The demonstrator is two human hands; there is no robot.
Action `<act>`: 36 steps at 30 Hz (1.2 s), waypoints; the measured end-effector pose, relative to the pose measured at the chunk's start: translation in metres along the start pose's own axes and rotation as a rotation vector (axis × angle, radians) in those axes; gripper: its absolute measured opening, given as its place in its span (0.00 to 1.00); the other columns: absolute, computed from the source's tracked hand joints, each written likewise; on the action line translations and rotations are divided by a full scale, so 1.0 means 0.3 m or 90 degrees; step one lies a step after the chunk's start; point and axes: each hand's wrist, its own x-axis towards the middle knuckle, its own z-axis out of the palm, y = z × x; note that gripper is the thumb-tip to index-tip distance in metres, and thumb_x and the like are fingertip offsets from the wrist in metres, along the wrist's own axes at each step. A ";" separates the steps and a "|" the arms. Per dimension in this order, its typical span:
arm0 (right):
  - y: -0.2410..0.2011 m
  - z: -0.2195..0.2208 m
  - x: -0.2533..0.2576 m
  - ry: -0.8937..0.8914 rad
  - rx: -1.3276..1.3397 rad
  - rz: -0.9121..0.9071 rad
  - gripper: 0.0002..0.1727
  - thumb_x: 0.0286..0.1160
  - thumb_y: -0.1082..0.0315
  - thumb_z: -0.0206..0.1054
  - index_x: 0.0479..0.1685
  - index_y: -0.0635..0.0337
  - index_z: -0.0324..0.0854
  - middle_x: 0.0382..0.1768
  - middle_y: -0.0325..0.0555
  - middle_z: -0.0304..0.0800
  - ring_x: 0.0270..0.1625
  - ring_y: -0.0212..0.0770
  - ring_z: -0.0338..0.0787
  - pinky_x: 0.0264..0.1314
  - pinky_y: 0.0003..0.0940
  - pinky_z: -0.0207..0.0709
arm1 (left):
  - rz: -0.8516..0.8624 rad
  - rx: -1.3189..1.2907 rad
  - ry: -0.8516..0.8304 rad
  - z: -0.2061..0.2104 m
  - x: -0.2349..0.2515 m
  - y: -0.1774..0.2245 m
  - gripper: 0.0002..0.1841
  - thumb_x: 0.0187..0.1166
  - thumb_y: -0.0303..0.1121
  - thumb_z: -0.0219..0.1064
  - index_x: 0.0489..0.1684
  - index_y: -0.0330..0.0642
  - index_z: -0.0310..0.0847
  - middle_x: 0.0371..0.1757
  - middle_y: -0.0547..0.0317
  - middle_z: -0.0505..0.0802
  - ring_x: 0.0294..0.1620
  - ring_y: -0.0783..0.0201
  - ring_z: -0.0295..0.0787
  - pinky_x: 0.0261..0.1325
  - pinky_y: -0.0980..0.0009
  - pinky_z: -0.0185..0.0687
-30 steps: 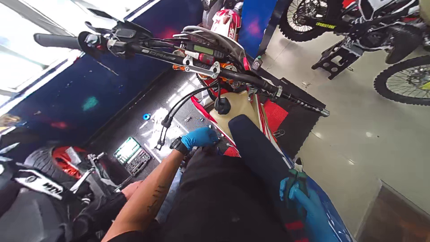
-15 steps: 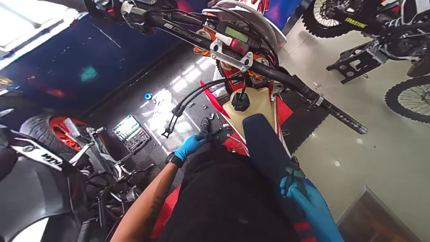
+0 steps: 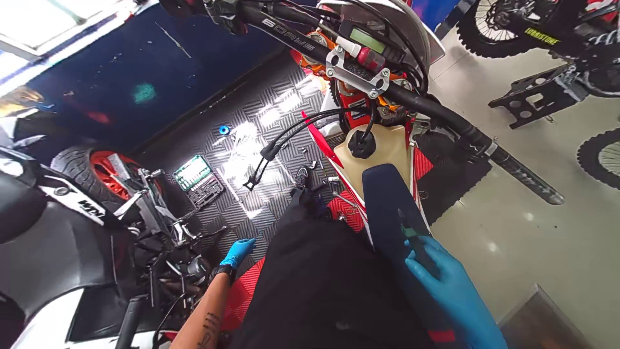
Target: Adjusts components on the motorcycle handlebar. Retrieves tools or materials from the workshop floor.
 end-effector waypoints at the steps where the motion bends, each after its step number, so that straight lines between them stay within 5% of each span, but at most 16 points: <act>1: 0.008 0.018 0.013 -0.016 -0.003 -0.001 0.17 0.73 0.48 0.70 0.35 0.52 0.90 0.55 0.40 0.90 0.52 0.30 0.89 0.50 0.28 0.86 | 0.001 -0.009 0.010 -0.004 -0.025 -0.018 0.22 0.92 0.40 0.56 0.71 0.29 0.79 0.64 0.37 0.90 0.62 0.49 0.89 0.68 0.53 0.79; 7: -0.020 0.174 0.127 -0.122 -0.103 0.108 0.28 0.71 0.44 0.70 0.60 0.57 0.82 0.41 0.46 0.90 0.39 0.42 0.90 0.42 0.46 0.85 | 0.076 -0.062 0.068 -0.003 -0.180 -0.090 0.21 0.91 0.39 0.59 0.69 0.29 0.81 0.62 0.37 0.91 0.63 0.49 0.89 0.73 0.53 0.78; 13: 0.072 0.425 0.247 -0.207 -0.146 0.107 0.48 0.72 0.44 0.72 0.92 0.52 0.58 0.61 0.52 0.91 0.60 0.50 0.91 0.66 0.53 0.82 | 0.057 -0.068 0.086 0.034 -0.262 -0.192 0.21 0.91 0.40 0.58 0.68 0.32 0.83 0.62 0.39 0.91 0.64 0.48 0.89 0.74 0.51 0.78; 20: 0.154 0.659 0.235 -0.325 -0.268 0.119 0.57 0.68 0.36 0.73 0.95 0.56 0.52 0.75 0.59 0.81 0.74 0.58 0.83 0.76 0.59 0.74 | 0.026 -0.089 0.099 0.037 -0.304 -0.374 0.20 0.91 0.40 0.59 0.66 0.32 0.83 0.61 0.40 0.92 0.63 0.49 0.90 0.73 0.51 0.79; 23: 0.194 0.693 0.206 -0.329 -0.274 0.130 0.51 0.74 0.38 0.69 0.93 0.57 0.55 0.81 0.59 0.75 0.80 0.58 0.77 0.83 0.57 0.67 | 0.013 -0.090 0.087 0.026 -0.324 -0.420 0.21 0.92 0.41 0.58 0.69 0.32 0.82 0.63 0.40 0.91 0.64 0.49 0.89 0.73 0.51 0.78; 29: 0.325 0.679 0.123 -0.344 -0.194 0.174 0.37 0.83 0.47 0.63 0.87 0.58 0.67 0.69 0.56 0.86 0.68 0.53 0.88 0.75 0.54 0.76 | -0.031 -0.087 0.040 0.048 -0.311 -0.514 0.21 0.92 0.40 0.58 0.69 0.32 0.82 0.64 0.39 0.90 0.64 0.50 0.89 0.72 0.53 0.78; 36: 0.322 0.578 0.056 -0.310 -0.158 0.252 0.32 0.83 0.47 0.63 0.80 0.57 0.76 0.66 0.53 0.89 0.65 0.48 0.90 0.72 0.49 0.81 | 0.001 -0.055 0.002 0.035 -0.211 -0.435 0.21 0.92 0.41 0.57 0.70 0.32 0.81 0.63 0.40 0.91 0.63 0.50 0.88 0.71 0.52 0.78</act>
